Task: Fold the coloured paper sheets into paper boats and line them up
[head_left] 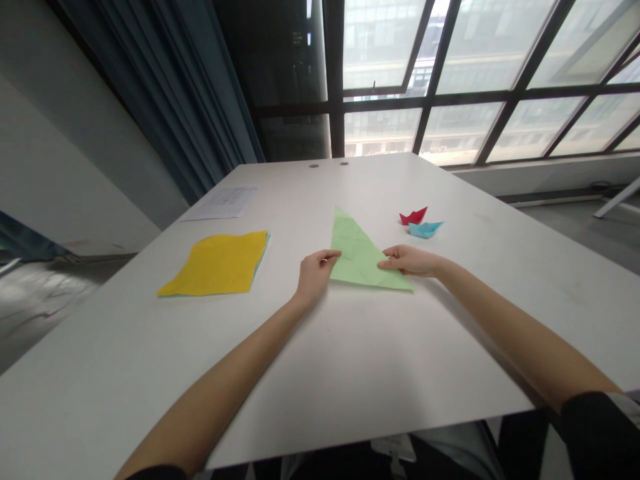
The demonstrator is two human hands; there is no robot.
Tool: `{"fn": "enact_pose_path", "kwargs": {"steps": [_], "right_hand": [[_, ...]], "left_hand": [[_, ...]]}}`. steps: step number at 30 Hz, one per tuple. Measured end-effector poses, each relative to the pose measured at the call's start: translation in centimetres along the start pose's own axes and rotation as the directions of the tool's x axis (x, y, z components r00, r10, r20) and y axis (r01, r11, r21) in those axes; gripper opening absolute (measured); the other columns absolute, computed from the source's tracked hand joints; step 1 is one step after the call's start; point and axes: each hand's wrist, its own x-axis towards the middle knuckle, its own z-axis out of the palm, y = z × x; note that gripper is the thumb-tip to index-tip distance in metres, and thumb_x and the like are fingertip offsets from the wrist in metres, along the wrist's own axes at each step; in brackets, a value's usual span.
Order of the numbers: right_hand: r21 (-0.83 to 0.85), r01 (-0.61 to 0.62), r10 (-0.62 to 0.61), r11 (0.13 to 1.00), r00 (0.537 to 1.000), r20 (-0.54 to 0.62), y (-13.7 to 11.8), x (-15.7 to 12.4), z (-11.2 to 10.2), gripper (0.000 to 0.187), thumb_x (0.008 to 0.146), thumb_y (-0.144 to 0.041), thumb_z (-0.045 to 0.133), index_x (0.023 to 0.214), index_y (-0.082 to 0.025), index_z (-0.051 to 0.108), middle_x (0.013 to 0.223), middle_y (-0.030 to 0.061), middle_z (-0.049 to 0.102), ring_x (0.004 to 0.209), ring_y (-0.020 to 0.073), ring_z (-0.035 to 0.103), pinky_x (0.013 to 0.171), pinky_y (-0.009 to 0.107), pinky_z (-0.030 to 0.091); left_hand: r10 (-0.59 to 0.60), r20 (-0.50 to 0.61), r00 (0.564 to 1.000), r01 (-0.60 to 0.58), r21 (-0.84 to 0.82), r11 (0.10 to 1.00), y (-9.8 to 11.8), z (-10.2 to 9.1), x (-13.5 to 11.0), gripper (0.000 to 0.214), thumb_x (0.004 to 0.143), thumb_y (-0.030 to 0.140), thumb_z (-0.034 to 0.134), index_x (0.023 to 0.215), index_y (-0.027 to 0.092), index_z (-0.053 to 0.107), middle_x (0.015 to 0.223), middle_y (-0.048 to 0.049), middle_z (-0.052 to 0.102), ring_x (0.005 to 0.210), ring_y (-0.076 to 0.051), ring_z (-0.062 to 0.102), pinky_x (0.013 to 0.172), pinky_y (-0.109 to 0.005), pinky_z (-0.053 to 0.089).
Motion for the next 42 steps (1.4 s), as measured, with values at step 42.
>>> {"fn": "enact_pose_path", "kwargs": {"steps": [42], "right_hand": [[-0.906, 0.346, -0.518, 0.245, 0.836, 0.179, 2.7, -2.3, 1.5, 0.026, 0.084, -0.036, 0.049, 0.1, -0.021, 0.064, 0.1, 0.0059, 0.066, 0.091, 0.0189, 0.058, 0.083, 0.032, 0.043]], "left_hand": [[-0.326, 0.095, 0.941, 0.34, -0.288, 0.896, -1.4, 1.1, 0.7, 0.015, 0.082, 0.025, 0.046, 0.091, 0.015, 0.054, 0.076, -0.0012, 0.057, 0.039, -0.005, 0.051, 0.039, -0.019, 0.044]]}}
